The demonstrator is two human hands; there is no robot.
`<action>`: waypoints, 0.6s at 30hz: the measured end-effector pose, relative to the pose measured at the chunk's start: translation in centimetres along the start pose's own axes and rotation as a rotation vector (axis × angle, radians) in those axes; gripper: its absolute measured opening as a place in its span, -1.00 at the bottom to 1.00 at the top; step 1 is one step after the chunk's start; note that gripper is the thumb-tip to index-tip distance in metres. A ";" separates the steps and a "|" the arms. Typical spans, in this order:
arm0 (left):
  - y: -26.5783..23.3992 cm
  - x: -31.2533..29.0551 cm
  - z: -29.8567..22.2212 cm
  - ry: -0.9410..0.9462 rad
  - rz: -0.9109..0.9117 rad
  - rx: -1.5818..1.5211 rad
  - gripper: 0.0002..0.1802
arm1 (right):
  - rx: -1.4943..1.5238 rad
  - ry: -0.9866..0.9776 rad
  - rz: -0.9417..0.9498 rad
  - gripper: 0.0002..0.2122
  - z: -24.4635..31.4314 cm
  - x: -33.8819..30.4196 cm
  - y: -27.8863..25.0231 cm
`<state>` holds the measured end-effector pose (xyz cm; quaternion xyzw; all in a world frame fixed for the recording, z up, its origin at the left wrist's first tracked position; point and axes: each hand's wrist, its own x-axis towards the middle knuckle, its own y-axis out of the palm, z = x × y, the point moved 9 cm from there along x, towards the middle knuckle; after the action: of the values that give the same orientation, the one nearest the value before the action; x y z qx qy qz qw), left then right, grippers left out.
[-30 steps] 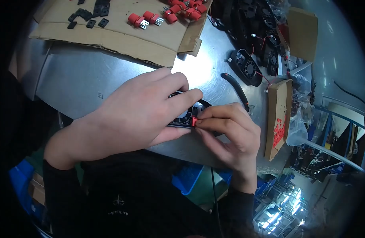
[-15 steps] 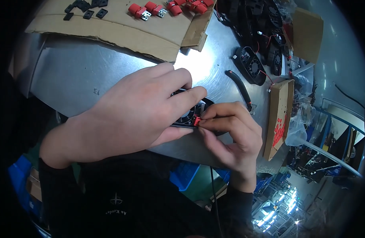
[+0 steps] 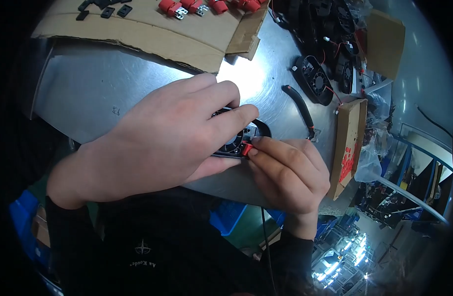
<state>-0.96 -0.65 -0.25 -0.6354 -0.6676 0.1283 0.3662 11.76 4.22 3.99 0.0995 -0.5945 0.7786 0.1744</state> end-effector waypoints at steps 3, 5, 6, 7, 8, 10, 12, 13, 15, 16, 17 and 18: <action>0.0 0.1 -0.1 0.016 -0.027 -0.006 -0.34 | 0.027 -0.015 0.005 -0.73 -0.2 0.0 0.1; 0.2 0.1 -0.1 0.021 -0.020 0.016 -0.35 | 0.015 -0.004 0.053 -0.74 0.0 0.3 0.5; 0.3 0.1 -0.1 0.020 -0.019 0.016 -0.35 | 0.016 -0.003 0.053 -0.74 -0.1 0.4 0.4; 0.2 0.1 0.0 0.018 -0.026 0.007 -0.34 | 0.035 0.007 0.083 -0.75 -0.4 0.5 0.6; 0.1 0.0 0.1 0.016 -0.034 -0.002 -0.34 | 0.054 0.016 0.113 -0.76 -0.6 0.6 0.7; 0.1 0.0 0.2 0.015 -0.025 0.002 -0.34 | 0.141 0.180 0.157 -0.77 -1.3 0.6 0.7; 0.0 0.0 0.1 0.012 -0.018 0.010 -0.33 | 0.302 0.375 0.229 -0.77 -2.3 -0.5 0.8; 0.1 0.1 -0.3 0.036 -0.009 -0.004 -0.34 | 0.302 0.373 0.228 -0.77 -1.7 -0.4 0.5; 0.4 0.1 -0.6 0.057 0.000 -0.019 -0.34 | 0.255 0.449 0.272 -0.77 -1.6 -0.7 0.2; 0.4 0.2 -0.6 0.052 0.002 -0.005 -0.35 | 0.257 0.448 0.270 -0.77 -1.4 -0.5 0.4; 0.5 0.2 -0.7 0.050 0.006 0.004 -0.37 | 0.132 0.365 0.234 -0.77 -0.6 -0.1 0.2; 0.5 0.2 -0.8 0.054 0.011 0.005 -0.37 | 0.007 0.281 0.197 -0.77 0.0 0.3 -0.1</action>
<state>-0.03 -0.58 0.01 -0.6413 -0.6536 0.1149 0.3851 11.57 4.27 4.19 -0.0682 -0.5685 0.8002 0.1783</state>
